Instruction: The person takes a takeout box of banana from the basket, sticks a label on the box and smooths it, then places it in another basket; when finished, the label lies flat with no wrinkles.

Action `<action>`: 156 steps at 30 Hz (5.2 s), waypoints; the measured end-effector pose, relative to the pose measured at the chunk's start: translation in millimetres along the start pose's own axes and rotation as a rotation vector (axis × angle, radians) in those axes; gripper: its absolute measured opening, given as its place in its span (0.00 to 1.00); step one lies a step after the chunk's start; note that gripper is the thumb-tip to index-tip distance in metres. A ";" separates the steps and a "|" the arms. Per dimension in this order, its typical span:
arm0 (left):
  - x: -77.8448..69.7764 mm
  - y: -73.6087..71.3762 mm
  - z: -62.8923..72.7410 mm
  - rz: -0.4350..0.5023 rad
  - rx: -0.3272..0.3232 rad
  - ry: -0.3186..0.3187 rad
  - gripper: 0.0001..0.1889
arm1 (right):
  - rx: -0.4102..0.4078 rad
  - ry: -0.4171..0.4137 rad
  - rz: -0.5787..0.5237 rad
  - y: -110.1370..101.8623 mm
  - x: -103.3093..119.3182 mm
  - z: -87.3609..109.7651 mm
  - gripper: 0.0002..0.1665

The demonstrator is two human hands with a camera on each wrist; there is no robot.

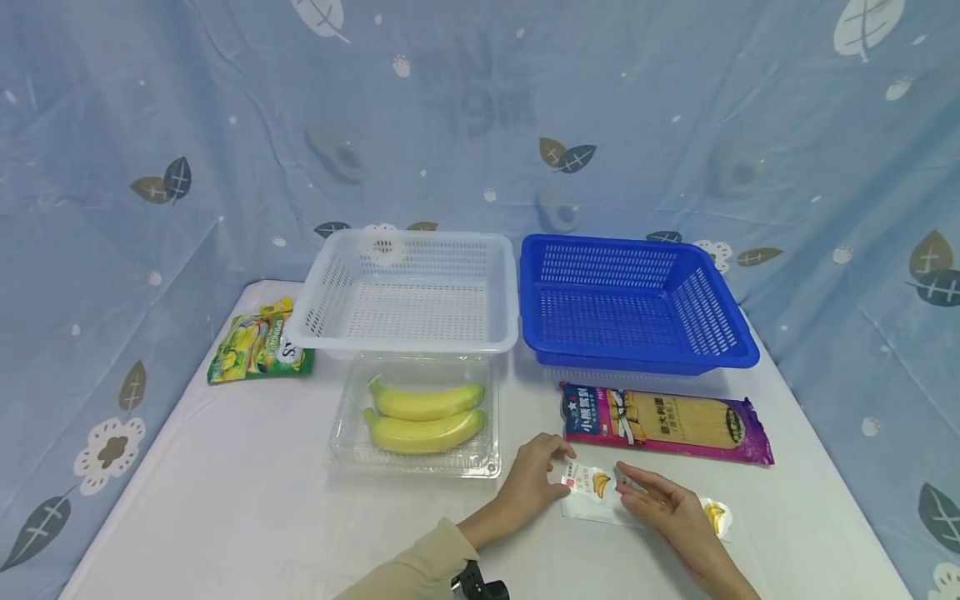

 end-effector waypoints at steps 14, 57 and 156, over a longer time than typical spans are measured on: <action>0.8 -0.6 0.6 -0.023 0.044 0.048 0.24 | 0.027 -0.113 -0.008 7.9 4.0 -2.7 0.30; -21.9 -23.0 8.8 0.149 0.047 0.016 0.21 | -0.174 0.129 0.005 -10.4 12.9 9.5 0.16; 88.9 -257.7 118.3 -0.042 -0.017 -0.125 0.41 | 0.119 -0.075 0.105 48.6 122.2 -36.7 0.22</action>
Point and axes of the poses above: each hand's wrist, its own z-axis away from the middle knuckle, its own y-axis out of the palm, x = y × z, the point moved 5 cm from there along -z, towards the middle knuckle, and after that the axes turned 3 degrees about x, right-handed, at the moved point
